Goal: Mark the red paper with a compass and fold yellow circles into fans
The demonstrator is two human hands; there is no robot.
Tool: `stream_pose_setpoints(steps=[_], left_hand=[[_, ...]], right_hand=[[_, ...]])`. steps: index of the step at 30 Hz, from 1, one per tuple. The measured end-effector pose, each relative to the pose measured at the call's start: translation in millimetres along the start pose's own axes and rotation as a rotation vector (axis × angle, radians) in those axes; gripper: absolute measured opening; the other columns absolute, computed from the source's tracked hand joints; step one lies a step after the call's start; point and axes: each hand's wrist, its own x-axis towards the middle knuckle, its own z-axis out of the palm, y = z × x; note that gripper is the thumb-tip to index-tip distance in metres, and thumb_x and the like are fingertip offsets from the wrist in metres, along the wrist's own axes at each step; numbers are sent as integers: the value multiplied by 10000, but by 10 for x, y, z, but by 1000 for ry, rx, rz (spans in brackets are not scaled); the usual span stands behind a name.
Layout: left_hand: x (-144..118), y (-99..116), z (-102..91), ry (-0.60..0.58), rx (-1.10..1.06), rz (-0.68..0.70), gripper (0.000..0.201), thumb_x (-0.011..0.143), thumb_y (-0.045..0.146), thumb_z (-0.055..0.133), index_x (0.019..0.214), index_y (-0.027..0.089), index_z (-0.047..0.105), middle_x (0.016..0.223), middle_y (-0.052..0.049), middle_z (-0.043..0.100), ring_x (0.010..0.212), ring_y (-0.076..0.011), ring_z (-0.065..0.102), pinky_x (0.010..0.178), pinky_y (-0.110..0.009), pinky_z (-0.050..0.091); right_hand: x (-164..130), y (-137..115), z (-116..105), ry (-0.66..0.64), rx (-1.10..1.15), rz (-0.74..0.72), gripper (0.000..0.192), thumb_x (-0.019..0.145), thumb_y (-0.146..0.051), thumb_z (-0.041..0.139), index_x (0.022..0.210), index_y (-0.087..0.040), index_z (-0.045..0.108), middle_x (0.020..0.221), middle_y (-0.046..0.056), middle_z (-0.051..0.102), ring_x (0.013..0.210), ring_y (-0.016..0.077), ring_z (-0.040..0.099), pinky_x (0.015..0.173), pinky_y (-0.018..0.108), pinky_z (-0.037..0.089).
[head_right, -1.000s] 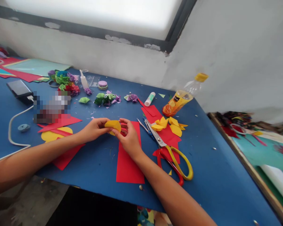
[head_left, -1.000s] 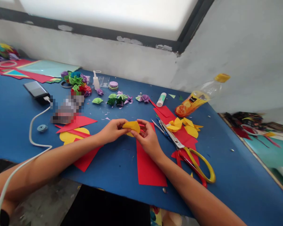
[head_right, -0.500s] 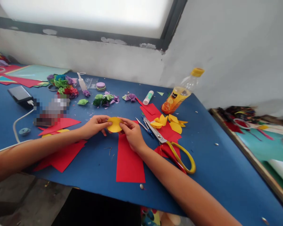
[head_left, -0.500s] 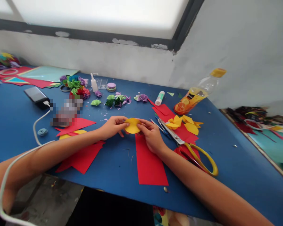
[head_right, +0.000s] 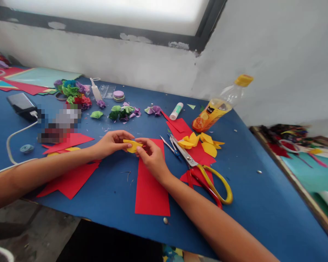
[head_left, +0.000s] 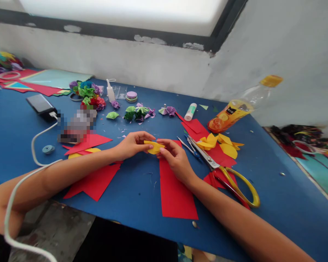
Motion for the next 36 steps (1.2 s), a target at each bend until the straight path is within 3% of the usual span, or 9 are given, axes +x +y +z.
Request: stream_pose_setpoints(steps=[4,14,36], left_hand=[[-4,-13,-10,-4,-18,19,282,678,188,725,928,136,606,818,-2,701,753,-117,671,752,-262,525],[-17,-18,-20,1,4,54,292,669,164,719,936,132,608,848,-7,693,807,-134,669,799,-294,517],[-16,-4,-21,-21,53,89,241,675,163,704,904,131,633,850,-16,700,796,-122,661,758,-260,522]], right_hand=[[19,42,6,8,31,40,283,741,-350,668,979,-212,606,806,15,669,690,145,631,690,298,538],[14,81,-2,56,-26,-3,288,730,-343,704,972,-220,609,904,28,665,839,168,638,743,298,520],[16,103,-12,54,54,-4,285,694,-305,742,931,-222,606,899,17,657,828,162,651,781,314,541]])
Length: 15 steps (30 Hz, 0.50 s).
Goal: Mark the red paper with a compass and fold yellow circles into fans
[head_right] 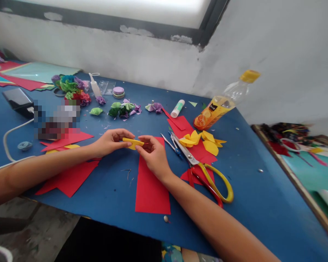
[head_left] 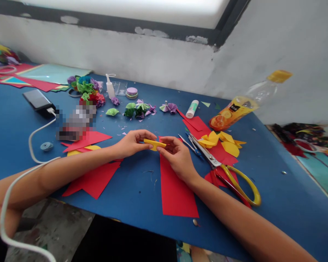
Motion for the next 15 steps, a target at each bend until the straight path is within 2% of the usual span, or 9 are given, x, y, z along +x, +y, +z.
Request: stream_pose_setpoints(steps=[6,15], left_hand=[[-14,48,20,19,59,-52,195,763,265,665,895,122,679,793,-25,710,718,-103,651,706,-231,528],[-13,-8,14,50,133,-8,193,746,293,664,842,135,721,765,-29,725,684,-117,649,668,-233,535]], right_hand=[[-1,-16,19,6,24,5,264,696,-292,737,917,-222,610,900,17,666,857,167,651,802,316,529],[4,-37,30,-21,-42,43,266,689,-347,735,879,-212,606,840,16,664,773,161,644,727,302,522]])
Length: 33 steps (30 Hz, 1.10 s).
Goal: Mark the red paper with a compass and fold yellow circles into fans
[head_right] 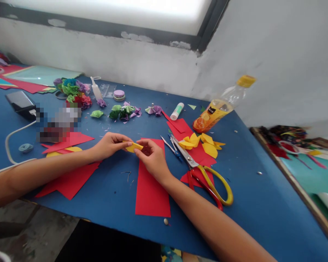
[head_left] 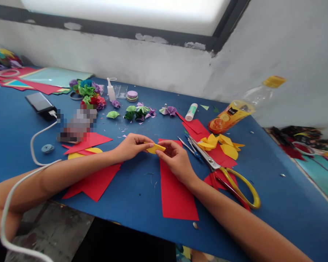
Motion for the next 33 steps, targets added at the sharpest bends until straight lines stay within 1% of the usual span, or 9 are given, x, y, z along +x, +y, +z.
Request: stream_pose_setpoints(steps=[6,12,16,19,21,23,25,30,33], left_hand=[[-34,0,18,-12,63,30,196,730,314,677,817,148,737,767,-35,731,702,-139,653,661,-235,518],[-59,39,24,-24,120,23,181,751,288,664,820,141,743,730,-37,726,647,-126,635,600,-212,498],[-49,37,21,-47,99,9,210,772,295,640,855,130,740,787,-52,734,700,-142,656,638,-229,539],[-26,15,8,-42,71,2,296,813,315,584,996,117,704,882,-69,727,753,-149,664,666,-255,566],[-15,2,-1,-23,60,6,354,841,329,546,1091,105,657,907,-73,711,763,-143,656,669,-265,574],[-13,-2,-4,-3,54,21,376,864,346,511,1129,103,623,913,-68,690,765,-134,644,662,-264,573],[-23,7,3,8,49,47,352,862,354,520,1104,120,619,958,-66,670,802,-134,636,669,-252,564],[-62,32,32,-58,99,90,450,685,287,741,1087,144,597,980,-53,669,779,-125,631,718,-248,527],[-66,22,23,-59,122,85,397,704,276,719,1057,136,606,935,-48,675,717,-109,618,685,-241,510]], right_hand=[[-14,-45,2,-22,-77,-16,249,727,-430,693,767,-191,635,740,13,664,697,148,623,663,273,503],[-21,-44,-11,-5,-131,-34,252,744,-432,676,745,-181,658,677,1,647,633,133,603,617,251,486],[-25,-33,-22,11,-150,-29,242,757,-417,663,758,-175,679,705,16,667,660,149,620,635,268,509],[-17,-19,-30,53,-86,-17,250,778,-403,638,859,-175,703,786,34,692,683,160,639,673,304,542],[-11,-13,-33,68,-35,-11,314,799,-396,616,1020,-185,682,805,31,693,661,154,640,698,329,557],[-6,-12,-35,72,1,-10,402,811,-389,606,1166,-200,617,781,15,685,644,145,639,709,334,564],[-1,-14,-37,73,21,-7,440,812,-384,610,1213,-205,577,747,2,672,649,143,641,697,319,563],[17,-12,-43,62,45,12,346,796,-396,620,1072,-188,599,731,-5,642,591,123,615,580,259,535],[17,-16,-34,56,41,12,318,787,-408,626,1014,-189,590,749,-10,616,583,109,600,564,244,517]])
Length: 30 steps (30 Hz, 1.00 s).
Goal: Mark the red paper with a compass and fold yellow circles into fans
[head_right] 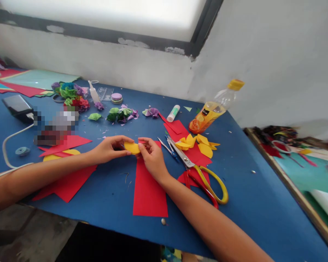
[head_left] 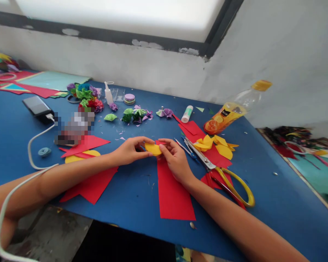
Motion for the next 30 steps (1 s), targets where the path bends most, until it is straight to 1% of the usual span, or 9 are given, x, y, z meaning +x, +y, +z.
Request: stream_pose_setpoints(steps=[5,7,9,11,14,18,20,26,30], left_hand=[[18,-18,-23,37,-1,2,264,810,309,600,1000,126,616,902,-52,675,736,-109,618,684,-231,494],[21,-15,-21,37,-2,11,274,825,342,580,989,124,608,905,-57,676,775,-120,630,711,-241,503],[14,-10,-15,27,13,20,293,807,361,609,983,126,603,902,-56,674,789,-127,636,710,-243,509],[-2,-8,-8,9,51,30,334,757,358,674,992,131,605,884,-45,663,730,-116,624,657,-227,504],[-29,-6,0,-16,126,63,399,682,313,743,1019,145,610,915,-39,636,655,-95,583,594,-214,484],[-47,14,13,-23,186,132,285,738,234,665,1007,152,621,1016,-69,634,835,-138,592,683,-227,482],[-49,27,18,-25,190,142,253,780,244,622,1014,149,622,1013,-74,644,861,-142,589,697,-228,475],[-46,40,2,-39,151,92,311,813,355,612,1037,139,619,902,-45,662,633,-85,544,557,-193,429],[-31,27,-7,-25,50,61,299,840,342,571,1048,132,616,938,-56,667,696,-96,577,615,-205,455]], right_hand=[[-25,-20,25,-71,-131,-7,432,699,-392,719,1050,-195,563,817,7,633,668,131,616,604,253,499],[-30,-26,26,-89,-176,-19,391,719,-384,700,1036,-193,573,784,9,636,676,141,617,607,260,491],[-30,-28,20,-90,-183,-18,333,754,-382,663,1014,-189,582,726,1,623,645,143,608,591,266,484],[-25,-26,12,-73,-161,-14,300,768,-377,647,991,-188,582,692,-8,605,607,137,592,576,264,479],[-13,-17,6,-40,-106,-19,263,774,-373,637,955,-191,578,727,-2,607,603,125,580,558,252,473],[3,-12,6,-40,-82,-19,280,767,-407,645,932,-192,577,713,-10,596,573,114,558,541,247,464],[4,-18,8,-42,-87,-15,329,733,-427,683,934,-189,578,720,-12,601,584,115,562,554,247,463],[-3,-27,12,-65,-63,15,455,613,-441,783,939,-209,566,808,0,639,719,149,624,626,258,495],[0,-11,8,-59,-94,-21,410,640,-422,767,931,-213,569,862,17,647,790,167,632,699,289,513]])
